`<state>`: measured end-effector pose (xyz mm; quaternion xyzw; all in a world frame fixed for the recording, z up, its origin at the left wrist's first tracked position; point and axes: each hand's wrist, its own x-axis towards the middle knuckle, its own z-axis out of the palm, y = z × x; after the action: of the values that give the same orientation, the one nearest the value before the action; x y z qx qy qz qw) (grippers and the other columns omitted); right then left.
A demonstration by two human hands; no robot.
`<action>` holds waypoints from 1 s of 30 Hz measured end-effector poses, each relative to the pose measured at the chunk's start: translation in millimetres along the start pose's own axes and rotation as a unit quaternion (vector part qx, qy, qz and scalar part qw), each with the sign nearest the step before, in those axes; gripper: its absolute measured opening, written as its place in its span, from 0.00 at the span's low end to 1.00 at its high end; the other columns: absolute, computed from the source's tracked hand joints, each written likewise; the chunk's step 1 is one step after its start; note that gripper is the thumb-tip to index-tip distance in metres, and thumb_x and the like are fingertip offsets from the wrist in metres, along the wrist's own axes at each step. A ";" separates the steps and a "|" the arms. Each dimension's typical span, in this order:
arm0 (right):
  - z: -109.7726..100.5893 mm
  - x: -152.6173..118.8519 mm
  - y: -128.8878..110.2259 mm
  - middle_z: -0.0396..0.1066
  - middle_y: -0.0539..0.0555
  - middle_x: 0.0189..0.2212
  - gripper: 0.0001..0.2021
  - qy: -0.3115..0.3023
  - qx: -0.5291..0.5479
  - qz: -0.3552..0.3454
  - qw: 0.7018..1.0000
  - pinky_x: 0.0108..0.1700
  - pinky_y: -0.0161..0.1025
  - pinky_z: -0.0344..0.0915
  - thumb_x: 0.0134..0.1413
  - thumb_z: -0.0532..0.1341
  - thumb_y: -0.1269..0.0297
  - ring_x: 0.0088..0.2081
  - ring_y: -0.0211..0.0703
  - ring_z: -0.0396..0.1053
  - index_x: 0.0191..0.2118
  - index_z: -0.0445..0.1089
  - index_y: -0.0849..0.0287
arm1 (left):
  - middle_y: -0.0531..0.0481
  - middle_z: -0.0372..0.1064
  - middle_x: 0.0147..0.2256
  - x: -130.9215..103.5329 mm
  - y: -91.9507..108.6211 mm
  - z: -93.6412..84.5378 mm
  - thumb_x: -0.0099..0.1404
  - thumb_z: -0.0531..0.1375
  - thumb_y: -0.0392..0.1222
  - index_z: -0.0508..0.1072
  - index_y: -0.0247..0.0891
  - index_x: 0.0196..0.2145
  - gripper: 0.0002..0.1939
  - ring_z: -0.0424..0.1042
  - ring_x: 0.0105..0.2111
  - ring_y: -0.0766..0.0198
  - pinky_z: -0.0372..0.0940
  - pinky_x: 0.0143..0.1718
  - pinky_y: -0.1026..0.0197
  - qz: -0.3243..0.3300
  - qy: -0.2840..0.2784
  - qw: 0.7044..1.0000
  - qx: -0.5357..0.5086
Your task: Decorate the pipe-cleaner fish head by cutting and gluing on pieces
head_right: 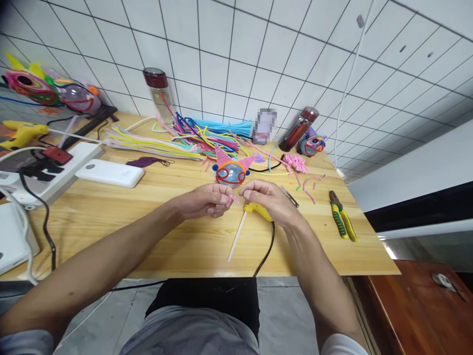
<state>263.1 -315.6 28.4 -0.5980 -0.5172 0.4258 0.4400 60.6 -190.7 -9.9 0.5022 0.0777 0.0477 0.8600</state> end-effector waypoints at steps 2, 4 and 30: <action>5.5 4.1 0.0 0.75 0.51 0.29 0.15 -0.046 0.038 0.014 0.998 0.41 0.41 0.68 0.54 0.73 0.50 0.32 0.41 0.68 0.33 0.79 0.57 | 0.59 0.57 0.22 -0.5 -0.8 -2.1 0.55 0.75 0.48 0.74 0.36 0.32 0.17 0.49 0.18 0.76 0.46 0.20 0.69 -0.005 -0.014 1.000 0.003; 9.5 4.6 0.2 0.73 0.50 0.27 0.15 -0.073 0.060 0.023 0.995 0.39 0.41 0.66 0.53 0.74 0.50 0.30 0.40 0.66 0.31 0.78 0.57 | 0.59 0.57 0.22 -1.2 -0.9 -4.3 0.56 0.75 0.48 0.75 0.36 0.33 0.16 0.49 0.19 0.75 0.46 0.20 0.69 -0.011 -0.030 0.999 0.010; 11.0 0.3 11.3 0.73 0.48 0.26 0.11 -0.149 0.086 0.083 0.982 0.38 0.38 0.61 0.49 0.75 0.55 0.29 0.37 0.64 0.31 0.82 0.57 | 0.58 0.58 0.25 -1.6 4.7 -12.2 0.60 0.70 0.47 0.77 0.35 0.34 0.12 0.50 0.23 0.73 0.46 0.23 0.68 -0.032 -0.078 0.987 0.139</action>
<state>255.4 -315.2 14.7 -0.5285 -0.4875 0.5878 0.3708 56.8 -178.1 -11.6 0.6166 0.0321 -0.0303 0.7860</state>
